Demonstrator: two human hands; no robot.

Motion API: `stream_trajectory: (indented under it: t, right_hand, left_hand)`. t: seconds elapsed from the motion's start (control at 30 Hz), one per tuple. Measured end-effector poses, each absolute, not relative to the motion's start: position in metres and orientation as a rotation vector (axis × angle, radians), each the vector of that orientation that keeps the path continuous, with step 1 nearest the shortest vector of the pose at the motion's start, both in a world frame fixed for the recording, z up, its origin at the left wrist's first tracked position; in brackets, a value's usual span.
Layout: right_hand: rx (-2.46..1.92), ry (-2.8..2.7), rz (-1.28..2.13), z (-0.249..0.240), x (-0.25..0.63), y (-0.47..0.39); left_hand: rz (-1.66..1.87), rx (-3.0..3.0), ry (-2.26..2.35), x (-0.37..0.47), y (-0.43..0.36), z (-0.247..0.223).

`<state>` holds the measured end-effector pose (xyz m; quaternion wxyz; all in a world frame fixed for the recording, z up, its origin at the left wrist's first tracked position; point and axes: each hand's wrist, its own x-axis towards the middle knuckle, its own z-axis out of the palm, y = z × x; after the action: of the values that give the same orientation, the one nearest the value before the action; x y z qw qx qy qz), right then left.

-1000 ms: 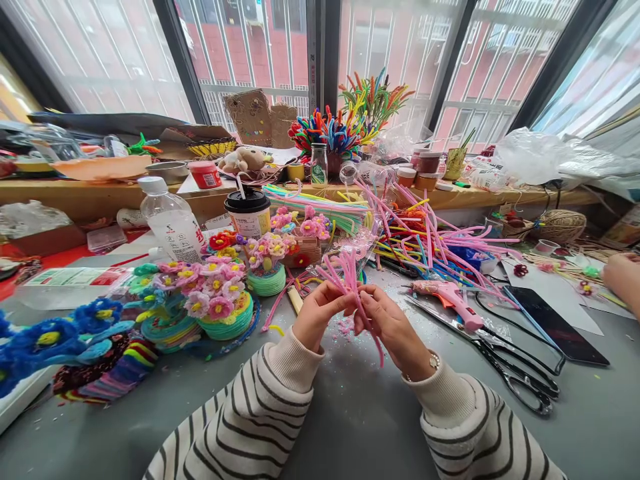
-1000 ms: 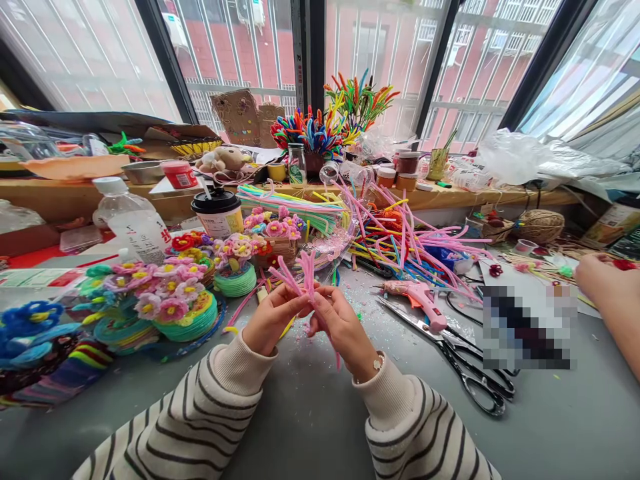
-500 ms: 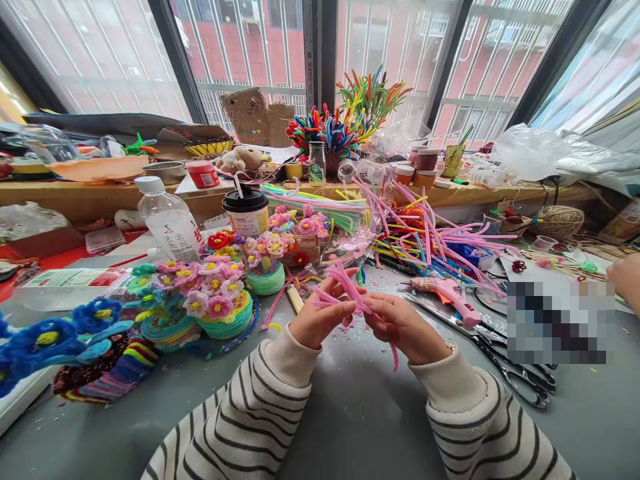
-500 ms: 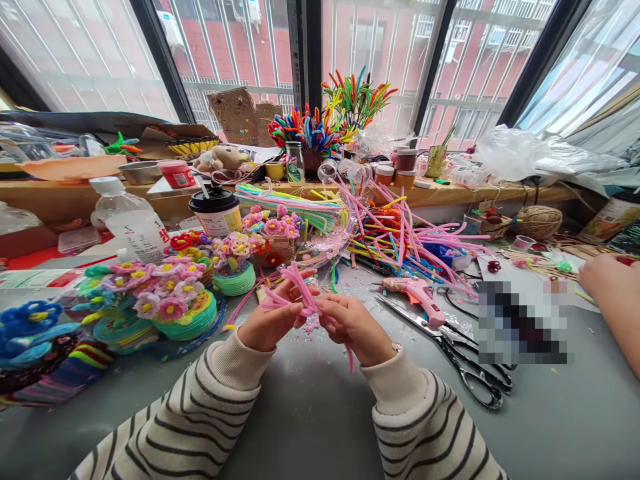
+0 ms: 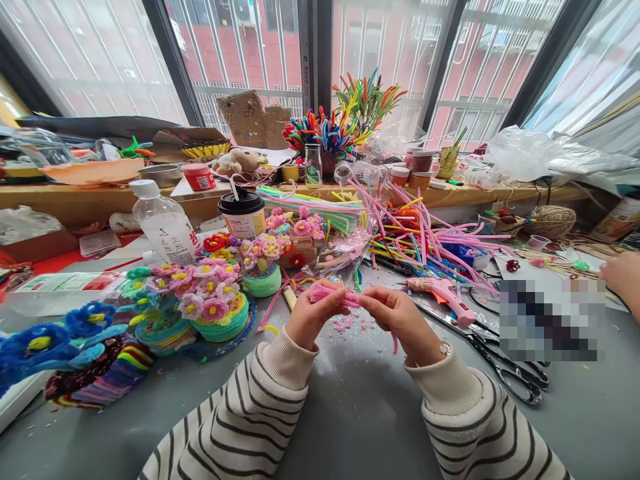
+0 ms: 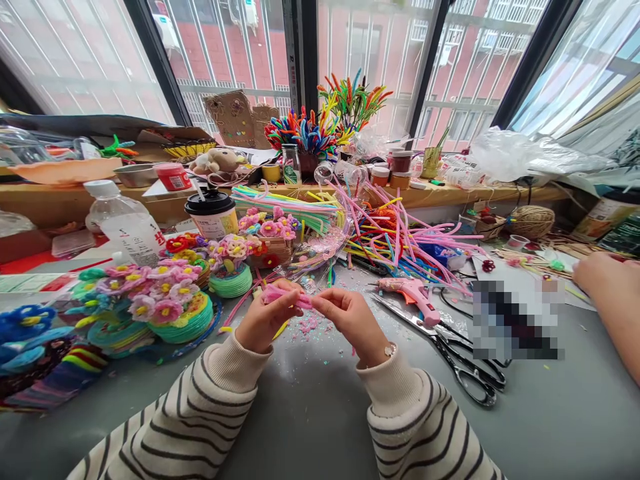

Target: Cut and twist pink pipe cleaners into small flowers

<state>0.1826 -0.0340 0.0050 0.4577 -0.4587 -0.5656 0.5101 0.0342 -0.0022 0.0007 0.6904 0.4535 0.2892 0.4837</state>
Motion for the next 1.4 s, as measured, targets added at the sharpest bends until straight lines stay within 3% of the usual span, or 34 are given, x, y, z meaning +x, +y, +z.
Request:
stream_trajectory:
  t: [0.23,0.37,0.67,0.93,1.4]
  right_hand:
    - [-1.316,-1.579,0.766,-0.001,0.190,-0.032]
    - [-1.268,-1.609,0.792,0.000,0.186,-0.034]
    - [-1.253,-1.657,0.901,0.002,0.182,-0.035]
    - [-1.255,-1.683,0.821,-0.001,0.182,-0.034]
    - [-0.905,-1.227,1.710,0.005,0.185,-0.037]
  left_hand:
    - [1.535,1.966,1.103,0.029,-0.004,-0.003]
    - [1.295,2.552,0.887,0.031,-0.009,-0.004]
    - [0.874,2.673,1.010,0.036,-0.007,-0.013]
    - [0.956,2.570,0.984,0.033,-0.011,-0.013]
    - [1.163,2.666,0.870,0.027,-0.005,-0.009]
